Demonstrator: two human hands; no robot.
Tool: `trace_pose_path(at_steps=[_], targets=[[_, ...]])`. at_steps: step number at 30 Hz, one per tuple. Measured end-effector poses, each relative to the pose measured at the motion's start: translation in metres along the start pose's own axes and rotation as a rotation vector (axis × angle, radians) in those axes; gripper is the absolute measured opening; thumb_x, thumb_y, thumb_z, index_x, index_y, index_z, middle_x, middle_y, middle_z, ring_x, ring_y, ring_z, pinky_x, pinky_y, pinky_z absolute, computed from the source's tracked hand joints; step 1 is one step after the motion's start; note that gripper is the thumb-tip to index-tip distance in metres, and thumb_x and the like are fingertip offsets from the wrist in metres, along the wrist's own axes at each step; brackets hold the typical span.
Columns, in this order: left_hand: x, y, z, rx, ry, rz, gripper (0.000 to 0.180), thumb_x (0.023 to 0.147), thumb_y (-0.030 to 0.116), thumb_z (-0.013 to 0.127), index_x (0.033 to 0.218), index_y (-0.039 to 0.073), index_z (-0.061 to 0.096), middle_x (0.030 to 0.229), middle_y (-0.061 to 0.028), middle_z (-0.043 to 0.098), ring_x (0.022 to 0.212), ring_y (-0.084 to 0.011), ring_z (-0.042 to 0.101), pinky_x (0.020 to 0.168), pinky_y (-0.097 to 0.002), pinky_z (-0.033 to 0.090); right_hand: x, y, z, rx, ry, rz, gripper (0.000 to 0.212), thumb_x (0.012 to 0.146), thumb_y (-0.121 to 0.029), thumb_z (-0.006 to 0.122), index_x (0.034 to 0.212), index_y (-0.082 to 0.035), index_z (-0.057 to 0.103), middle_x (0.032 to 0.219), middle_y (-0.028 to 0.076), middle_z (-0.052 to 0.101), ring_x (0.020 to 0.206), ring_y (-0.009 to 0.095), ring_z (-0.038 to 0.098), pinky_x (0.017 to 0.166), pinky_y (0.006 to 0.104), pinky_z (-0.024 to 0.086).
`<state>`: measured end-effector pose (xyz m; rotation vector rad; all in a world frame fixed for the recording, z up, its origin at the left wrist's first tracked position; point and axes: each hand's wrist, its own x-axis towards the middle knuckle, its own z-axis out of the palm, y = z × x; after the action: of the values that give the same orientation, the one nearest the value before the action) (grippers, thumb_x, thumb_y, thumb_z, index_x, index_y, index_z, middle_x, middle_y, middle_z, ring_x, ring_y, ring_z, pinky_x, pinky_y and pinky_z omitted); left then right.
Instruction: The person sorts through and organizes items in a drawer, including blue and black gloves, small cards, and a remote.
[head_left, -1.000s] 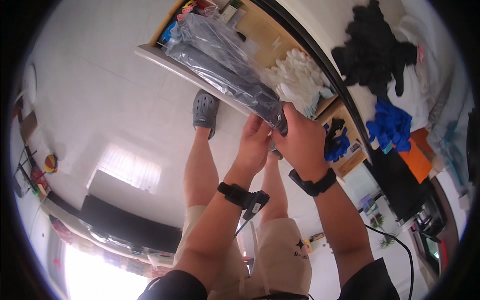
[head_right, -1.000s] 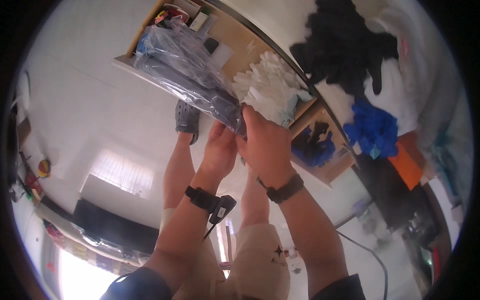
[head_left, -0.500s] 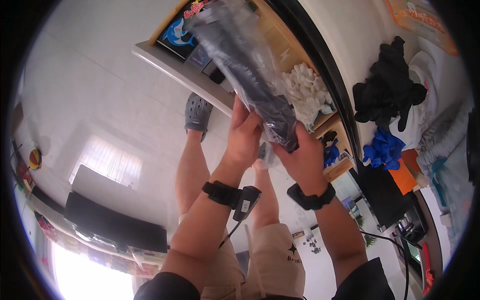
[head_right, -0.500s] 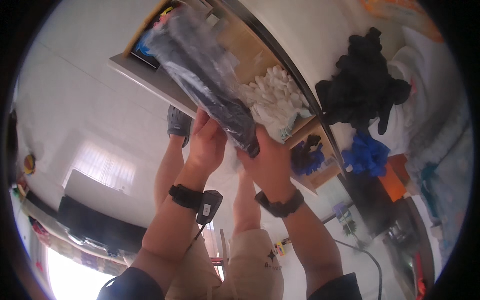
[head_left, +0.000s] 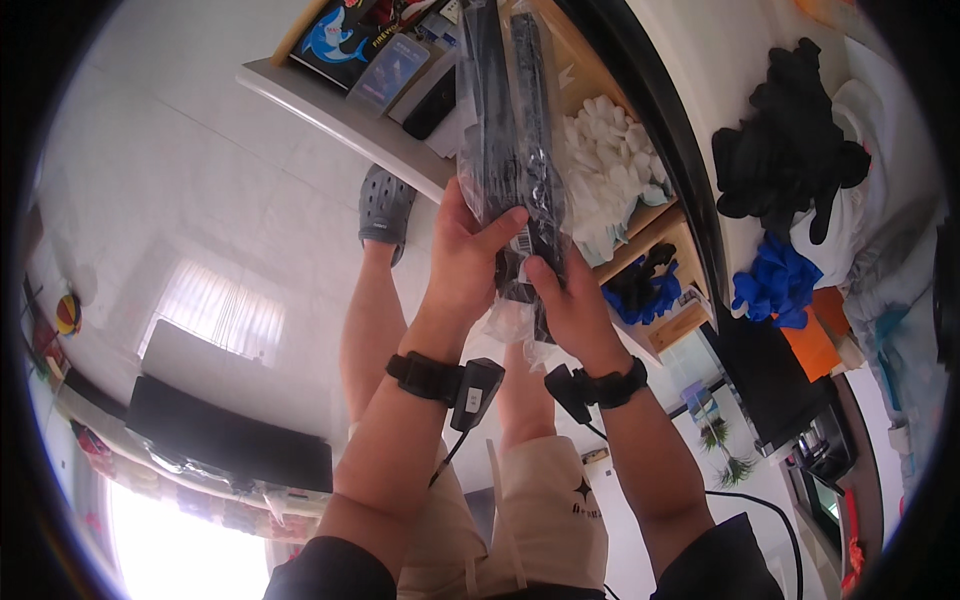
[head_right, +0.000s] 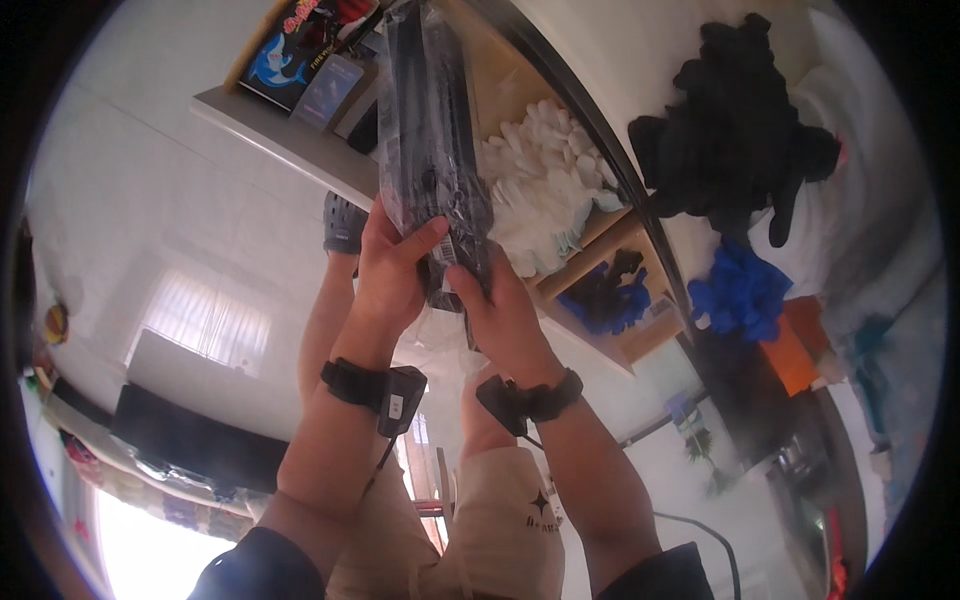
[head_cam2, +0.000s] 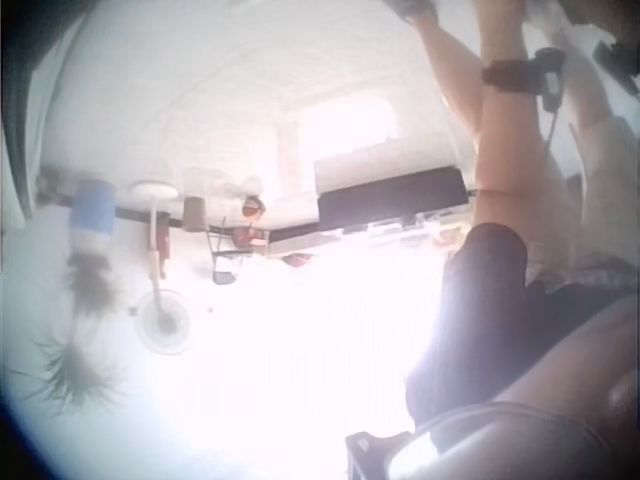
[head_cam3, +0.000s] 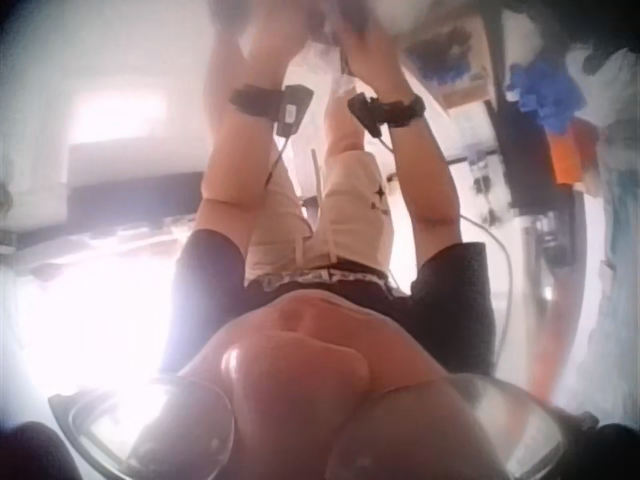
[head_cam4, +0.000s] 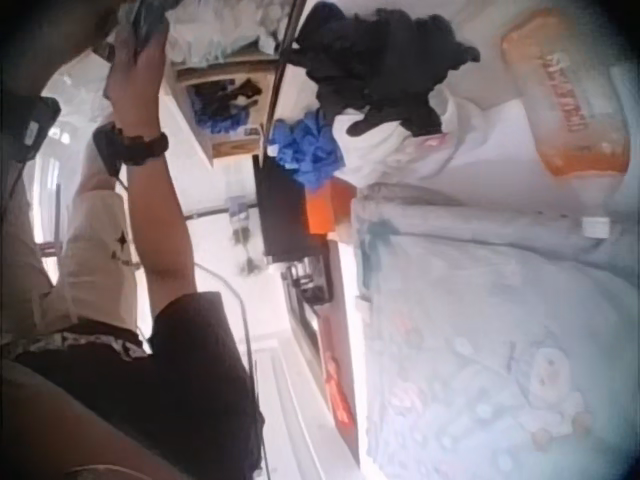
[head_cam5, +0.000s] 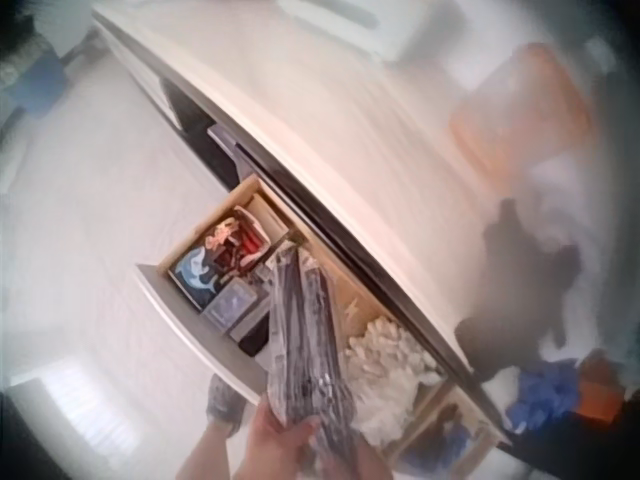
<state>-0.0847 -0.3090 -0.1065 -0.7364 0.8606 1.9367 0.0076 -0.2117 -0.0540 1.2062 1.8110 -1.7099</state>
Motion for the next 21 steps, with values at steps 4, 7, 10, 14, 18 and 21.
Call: trace_pose_path(at_steps=[4,7,10,14,18,21], targets=[[-0.001,-0.007,0.0,-0.027,0.003,0.021,0.047,0.081,-0.01,0.064,0.121,0.003,0.044,0.108,-0.01,0.063,0.098,-0.0191,0.063,0.084,-0.0324,0.052,0.009,0.011,-0.005,-0.025,0.006,-0.008,0.042,0.098,-0.025,0.054,0.13,0.001,0.047,0.111,0.019,0.063,0.1,0.028,0.061,0.089,0.0347,0.046],[-0.006,-0.01,0.002,0.008,0.03,0.039,0.053,0.08,-0.011,0.064,0.125,0.005,0.041,0.111,-0.0098,0.061,0.1,-0.018,0.061,0.086,-0.0317,0.051,0.01,0.007,-0.009,-0.003,-0.043,0.036,0.04,0.101,-0.024,0.049,0.131,0.002,0.047,0.115,0.014,0.061,0.103,0.02,0.056,0.092,0.0307,0.043],[-0.005,-0.018,-0.001,0.073,0.018,0.096,0.054,0.085,-0.007,0.062,0.132,0.006,0.038,0.116,-0.0085,0.058,0.103,-0.0162,0.058,0.088,-0.0299,0.049,0.011,0.009,-0.006,0.033,-0.04,-0.007,0.038,0.102,-0.022,0.047,0.131,0.003,0.047,0.117,0.012,0.06,0.105,0.017,0.055,0.094,0.0294,0.043],[-0.007,-0.024,-0.008,0.161,0.069,0.072,0.052,0.096,0.006,0.053,0.143,0.007,0.028,0.126,-0.0081,0.052,0.11,-0.0146,0.052,0.095,-0.0279,0.043,0.01,0.004,0.005,-0.14,-0.038,-0.024,0.039,0.099,-0.015,0.049,0.133,0.003,0.045,0.12,0.015,0.06,0.106,0.022,0.058,0.093,0.0317,0.044],[-0.008,-0.028,-0.004,0.461,0.126,0.333,0.051,0.101,0.013,0.045,0.147,0.006,0.023,0.132,-0.009,0.046,0.116,-0.0153,0.047,0.101,-0.0264,0.037,0.015,0.007,0.017,-0.042,-0.057,-0.084,0.042,0.096,-0.009,0.05,0.136,0.001,0.04,0.118,0.019,0.06,0.106,0.027,0.06,0.092,0.0337,0.046],[-0.01,-0.024,-0.006,0.402,0.067,0.362,0.064,0.095,0.007,0.054,0.147,0.004,0.017,0.129,-0.0115,0.046,0.117,-0.0198,0.049,0.099,-0.0304,0.041,0.02,0.004,0.015,0.083,-0.137,-0.112,0.044,0.095,-0.003,0.048,0.137,0.0,0.038,0.113,0.02,0.06,0.101,0.028,0.061,0.089,0.0337,0.047]])
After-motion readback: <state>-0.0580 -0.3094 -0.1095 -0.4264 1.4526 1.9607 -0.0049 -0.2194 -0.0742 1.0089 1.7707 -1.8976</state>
